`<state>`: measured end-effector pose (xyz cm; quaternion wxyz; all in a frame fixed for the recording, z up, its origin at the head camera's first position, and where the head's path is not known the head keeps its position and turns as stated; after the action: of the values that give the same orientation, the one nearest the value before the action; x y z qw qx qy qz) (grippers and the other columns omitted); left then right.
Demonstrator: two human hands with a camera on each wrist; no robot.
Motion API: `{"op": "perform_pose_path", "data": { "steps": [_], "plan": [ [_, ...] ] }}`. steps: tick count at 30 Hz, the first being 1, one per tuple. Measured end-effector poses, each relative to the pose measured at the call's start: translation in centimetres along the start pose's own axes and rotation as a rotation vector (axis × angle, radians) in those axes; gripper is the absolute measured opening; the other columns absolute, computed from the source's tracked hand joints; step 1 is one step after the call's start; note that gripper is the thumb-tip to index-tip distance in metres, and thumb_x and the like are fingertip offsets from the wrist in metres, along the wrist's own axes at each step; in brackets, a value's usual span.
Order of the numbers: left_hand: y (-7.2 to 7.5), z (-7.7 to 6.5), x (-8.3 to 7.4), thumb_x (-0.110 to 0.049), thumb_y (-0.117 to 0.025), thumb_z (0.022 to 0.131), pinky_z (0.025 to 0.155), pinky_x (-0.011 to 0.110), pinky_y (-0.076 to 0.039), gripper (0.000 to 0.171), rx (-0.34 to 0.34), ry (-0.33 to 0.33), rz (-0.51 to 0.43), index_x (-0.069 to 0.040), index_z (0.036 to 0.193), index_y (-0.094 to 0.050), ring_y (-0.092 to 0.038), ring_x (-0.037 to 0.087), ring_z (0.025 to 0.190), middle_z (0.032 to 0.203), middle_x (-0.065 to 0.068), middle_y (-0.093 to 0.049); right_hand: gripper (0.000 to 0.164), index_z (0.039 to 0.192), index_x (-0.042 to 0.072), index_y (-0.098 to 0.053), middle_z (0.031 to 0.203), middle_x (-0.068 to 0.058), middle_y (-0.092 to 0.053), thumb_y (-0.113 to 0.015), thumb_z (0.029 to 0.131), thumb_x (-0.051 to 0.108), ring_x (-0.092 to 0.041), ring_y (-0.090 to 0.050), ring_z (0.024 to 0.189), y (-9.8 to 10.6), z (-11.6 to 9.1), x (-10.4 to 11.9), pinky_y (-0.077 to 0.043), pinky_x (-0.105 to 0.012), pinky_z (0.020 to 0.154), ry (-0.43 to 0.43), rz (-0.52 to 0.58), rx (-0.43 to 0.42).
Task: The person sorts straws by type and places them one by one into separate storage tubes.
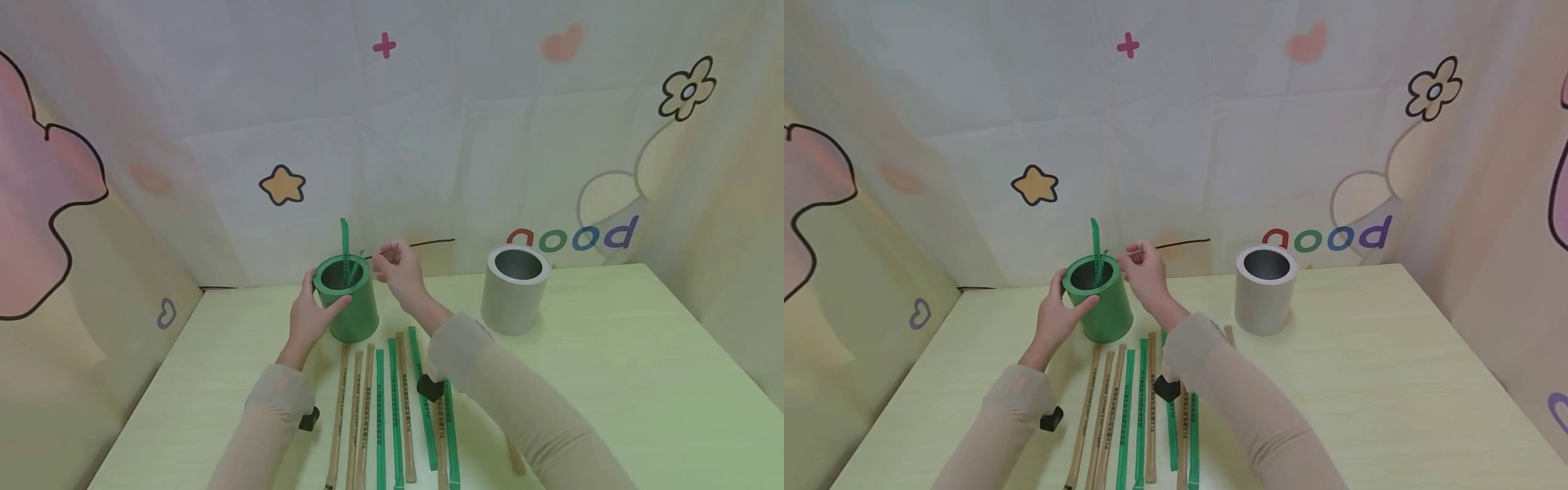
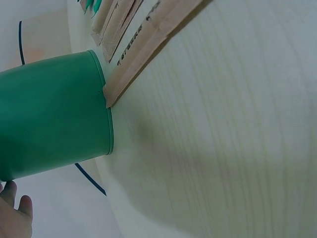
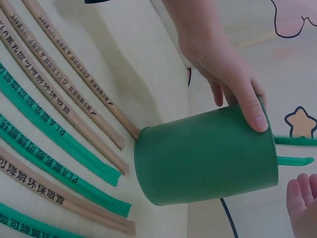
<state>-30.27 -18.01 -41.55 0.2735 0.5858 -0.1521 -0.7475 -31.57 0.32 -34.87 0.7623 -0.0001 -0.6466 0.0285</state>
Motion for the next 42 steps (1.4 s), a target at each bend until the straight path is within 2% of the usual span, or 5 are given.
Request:
{"op": "perform_pose_path", "data": {
  "steps": [12,18,24,31,42],
  "plan": [
    [0.0,0.0,0.0,-0.058,-0.064,0.068,0.101,0.050,-0.029,0.089,0.001,0.001,0.019,-0.020,0.137,-0.022,-0.030,0.025,0.130,0.141,0.007,-0.034,0.022,0.105,0.002,-0.048,0.087,-0.009,-0.057,-0.055,0.086,0.012,-0.023,-0.058,0.079,0.9,-0.7,-1.1,-0.052,-0.029,0.066,-0.025,-0.085,0.063],
    [0.0,-0.1,0.0,-0.058,-0.064,0.068,0.101,0.051,-0.029,0.088,-0.006,-0.006,0.015,-0.020,0.137,-0.023,-0.031,0.025,0.130,0.140,0.007,-0.035,0.025,0.108,0.005,-0.047,0.095,-0.011,-0.054,-0.055,0.086,0.015,-0.020,-0.057,0.077,1.8,-1.1,-0.9,-0.052,-0.029,0.066,-0.038,-0.133,0.132],
    [-0.1,0.0,0.0,-0.057,-0.064,0.069,0.100,0.052,-0.029,0.086,-0.005,-0.024,0.011,-0.020,0.136,-0.023,-0.031,0.026,0.130,0.140,0.007,-0.035,0.028,0.110,0.004,-0.046,0.093,-0.012,-0.054,-0.056,0.086,0.013,-0.023,-0.057,0.076,2.7,-1.6,-0.8,-0.053,-0.030,0.063,-0.065,-0.175,0.192],
    [-0.1,0.0,0.0,-0.058,-0.063,0.069,0.101,0.050,-0.029,0.088,0.002,-0.005,0.021,-0.019,0.137,-0.022,-0.030,0.025,0.130,0.141,0.007,-0.034,0.032,0.113,0.001,-0.044,0.093,-0.015,-0.055,-0.057,0.085,0.012,-0.014,-0.055,0.068,4.2,-3.0,-0.9,-0.053,-0.036,0.065,-0.159,-0.252,0.237],
    [-0.1,0.0,0.1,-0.057,-0.063,0.069,0.101,0.050,-0.030,0.088,-0.003,-0.007,0.027,-0.019,0.137,-0.022,-0.031,0.025,0.130,0.141,0.007,-0.034,0.034,0.111,0.002,-0.044,0.088,-0.011,-0.054,-0.059,0.082,0.007,-0.022,-0.058,0.070,7.0,-3.8,-4.1,-0.053,-0.033,0.059,-0.305,-0.315,0.238]
  ]
}}
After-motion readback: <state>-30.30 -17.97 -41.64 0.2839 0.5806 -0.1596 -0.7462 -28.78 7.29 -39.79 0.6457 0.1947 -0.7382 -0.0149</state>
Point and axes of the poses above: each hand's wrist, its own z-axis towards the middle knuckle, its own y-axis out of the back of the hand, x = y × z, the point moved 1 cm from there along z, towards the middle knuckle
